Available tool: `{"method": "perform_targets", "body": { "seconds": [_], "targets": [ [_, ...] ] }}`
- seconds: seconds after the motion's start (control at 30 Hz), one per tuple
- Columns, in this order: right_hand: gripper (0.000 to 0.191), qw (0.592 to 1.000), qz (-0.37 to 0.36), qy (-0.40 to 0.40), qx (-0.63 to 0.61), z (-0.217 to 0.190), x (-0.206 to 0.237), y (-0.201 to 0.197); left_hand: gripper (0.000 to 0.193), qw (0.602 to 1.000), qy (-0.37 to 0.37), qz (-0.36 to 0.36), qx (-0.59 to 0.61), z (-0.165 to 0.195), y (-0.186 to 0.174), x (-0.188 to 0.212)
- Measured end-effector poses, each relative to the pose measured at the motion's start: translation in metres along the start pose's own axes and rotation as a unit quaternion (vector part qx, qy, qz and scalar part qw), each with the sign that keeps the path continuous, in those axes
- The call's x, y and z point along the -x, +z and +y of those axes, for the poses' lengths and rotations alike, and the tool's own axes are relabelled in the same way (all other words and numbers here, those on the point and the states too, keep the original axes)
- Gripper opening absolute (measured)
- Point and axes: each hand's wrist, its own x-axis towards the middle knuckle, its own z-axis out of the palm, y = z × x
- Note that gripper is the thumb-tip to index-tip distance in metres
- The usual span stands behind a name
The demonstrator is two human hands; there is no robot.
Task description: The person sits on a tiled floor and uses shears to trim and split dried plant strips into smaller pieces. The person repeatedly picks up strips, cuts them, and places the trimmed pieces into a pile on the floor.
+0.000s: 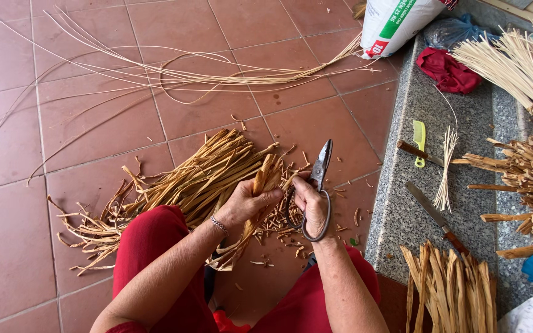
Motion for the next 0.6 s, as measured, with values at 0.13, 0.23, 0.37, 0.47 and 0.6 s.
{"method": "perform_targets", "body": {
  "seconds": [0.13, 0.23, 0.37, 0.47, 0.6],
  "targets": [
    [0.028, 0.997, 0.024, 0.031, 0.071, 0.005, 0.004, 0.007, 0.02, 0.996, 0.014, 0.056, 0.066, 0.003, 0.0, -0.001],
    [0.038, 0.997, -0.043, 0.012, 0.056, 0.008, 0.007, 0.014, 0.019, 0.992, 0.002, 0.094, 0.086, 0.01, -0.004, 0.001],
    [0.056, 0.969, -0.064, 0.007, 0.24, 0.007, 0.017, 0.019, 0.017, 0.985, 0.029, 0.122, 0.116, 0.017, -0.007, 0.002],
    [0.066, 0.958, -0.093, 0.023, 0.272, 0.002, 0.018, 0.024, 0.015, 0.981, 0.048, 0.138, 0.131, 0.018, -0.006, 0.0],
    [0.075, 0.93, -0.114, 0.028, 0.349, -0.007, 0.021, 0.028, 0.015, 0.982, 0.024, 0.142, 0.118, 0.018, -0.006, 0.001]
  ]
}}
